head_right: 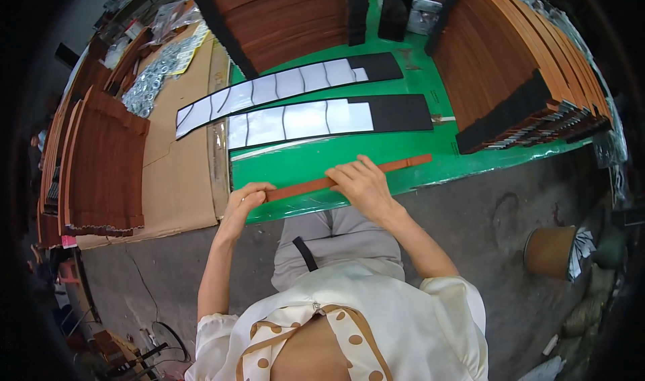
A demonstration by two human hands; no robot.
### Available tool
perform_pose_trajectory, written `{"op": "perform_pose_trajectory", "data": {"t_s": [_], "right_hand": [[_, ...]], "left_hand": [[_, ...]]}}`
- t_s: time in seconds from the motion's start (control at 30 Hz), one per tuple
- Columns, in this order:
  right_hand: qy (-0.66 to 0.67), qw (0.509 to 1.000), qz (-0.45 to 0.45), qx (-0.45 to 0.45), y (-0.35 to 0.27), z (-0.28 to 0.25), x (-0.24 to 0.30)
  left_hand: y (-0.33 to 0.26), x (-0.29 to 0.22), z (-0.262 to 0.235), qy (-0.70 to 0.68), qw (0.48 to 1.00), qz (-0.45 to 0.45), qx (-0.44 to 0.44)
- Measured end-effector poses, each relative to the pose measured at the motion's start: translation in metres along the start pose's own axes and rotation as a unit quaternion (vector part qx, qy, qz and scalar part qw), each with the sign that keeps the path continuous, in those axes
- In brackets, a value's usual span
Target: The person attaches black components to wooden slats by hand.
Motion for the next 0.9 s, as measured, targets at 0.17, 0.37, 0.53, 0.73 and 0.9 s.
{"op": "perform_pose_trajectory", "data": {"t_s": [0.17,0.37,0.53,0.73,0.9], "right_hand": [[0.042,0.999,0.028,-0.013,-0.003,0.008,-0.039],[0.043,0.998,0.019,0.048,0.004,0.023,-0.058],[0.170,0.978,0.069,0.101,0.030,0.001,-0.078],[0.041,0.993,0.078,0.080,0.076,0.018,-0.149],[-0.047,0.988,0.030,0.142,0.098,0.056,-0.175]], "left_hand": [[0.029,0.005,0.023,0.114,0.993,0.015,-0.012],[0.043,0.016,0.017,0.157,0.987,-0.001,-0.035],[0.051,0.007,0.014,0.162,0.986,0.045,-0.017],[0.045,0.005,0.013,0.312,0.938,0.149,0.015],[0.030,0.005,-0.031,0.281,0.954,0.090,-0.055]]}}
Point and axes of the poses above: each hand's wrist, its own y-axis towards the middle knuckle, its own z-axis out of the palm, x = y × z, the point moved 4 cm from there along y, towards the middle knuckle, and after that the axes turned 4 degrees about z, right-handed, at the moved point
